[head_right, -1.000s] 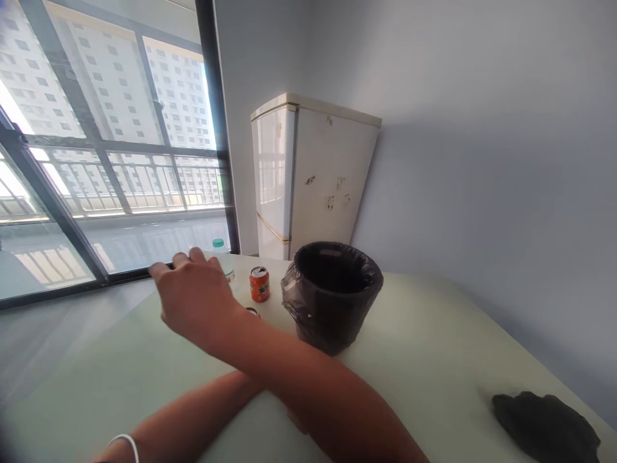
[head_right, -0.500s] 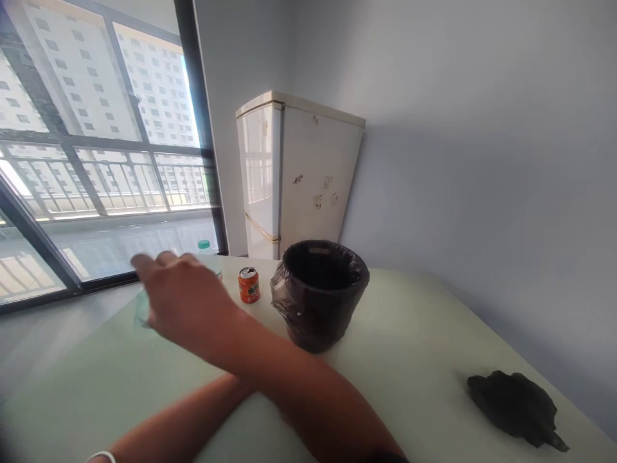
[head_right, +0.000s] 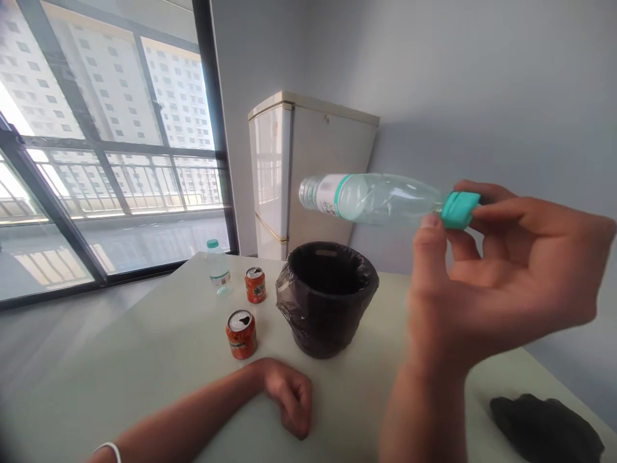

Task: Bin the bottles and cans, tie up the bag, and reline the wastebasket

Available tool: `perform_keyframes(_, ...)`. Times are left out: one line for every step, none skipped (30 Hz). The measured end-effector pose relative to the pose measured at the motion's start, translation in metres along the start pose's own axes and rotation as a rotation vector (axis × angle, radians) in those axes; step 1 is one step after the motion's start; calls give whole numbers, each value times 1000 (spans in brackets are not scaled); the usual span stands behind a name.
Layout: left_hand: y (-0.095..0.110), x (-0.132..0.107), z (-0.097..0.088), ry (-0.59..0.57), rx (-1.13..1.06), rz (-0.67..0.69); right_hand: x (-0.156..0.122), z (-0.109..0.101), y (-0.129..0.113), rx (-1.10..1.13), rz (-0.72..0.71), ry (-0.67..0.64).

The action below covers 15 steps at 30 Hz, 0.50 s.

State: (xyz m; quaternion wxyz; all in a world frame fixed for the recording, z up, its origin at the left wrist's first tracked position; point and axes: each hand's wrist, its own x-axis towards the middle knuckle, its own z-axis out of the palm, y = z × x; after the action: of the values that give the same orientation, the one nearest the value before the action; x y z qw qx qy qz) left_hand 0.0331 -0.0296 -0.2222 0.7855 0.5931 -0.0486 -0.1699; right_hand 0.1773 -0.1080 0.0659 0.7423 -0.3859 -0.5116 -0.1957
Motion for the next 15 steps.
perform_keyframes(1,-1,1,-3,-8,-12,1,-2,4,0,-14,25)
perform_keyframes(2,-2,2,-2,-17,-19,2,-3,7,-4,-30,57)
perform_keyframes(3,-3,3,2,-24,-23,3,-4,11,-15,-40,53)
perform_keyframes(5,-4,4,10,-32,-24,4,-5,15,-34,-42,18)
perform_keyframes(6,-5,6,16,-35,-24,5,-5,18,-60,-41,-22)
perform_keyframes(8,-6,7,22,-34,-24,5,-5,22,-93,-36,-70)
perform_keyframes(9,-6,8,29,-26,-22,4,-5,25,-129,-31,-125)
perform_keyframes(9,-6,9,33,-15,-12,4,-4,29,-167,-27,-186)
perform_keyframes(9,-6,10,40,-1,11,3,-2,32,-202,-28,-243)
perform_keyframes(9,-6,10,48,16,45,1,0,36,-227,-32,-297)
perform_keyframes(9,-6,9,57,34,83,-1,3,39,-240,-36,-341)
perform_keyframes(8,-5,9,67,50,117,-3,6,43,-242,-38,-383)
perform_keyframes(7,-5,8,75,61,136,-5,10,46,-236,-34,-425)
perform_keyframes(6,-5,7,76,64,135,-7,14,49,-228,-26,-469)
perform_keyframes(6,-4,6,69,59,112,-9,18,52,-225,-12,-516)
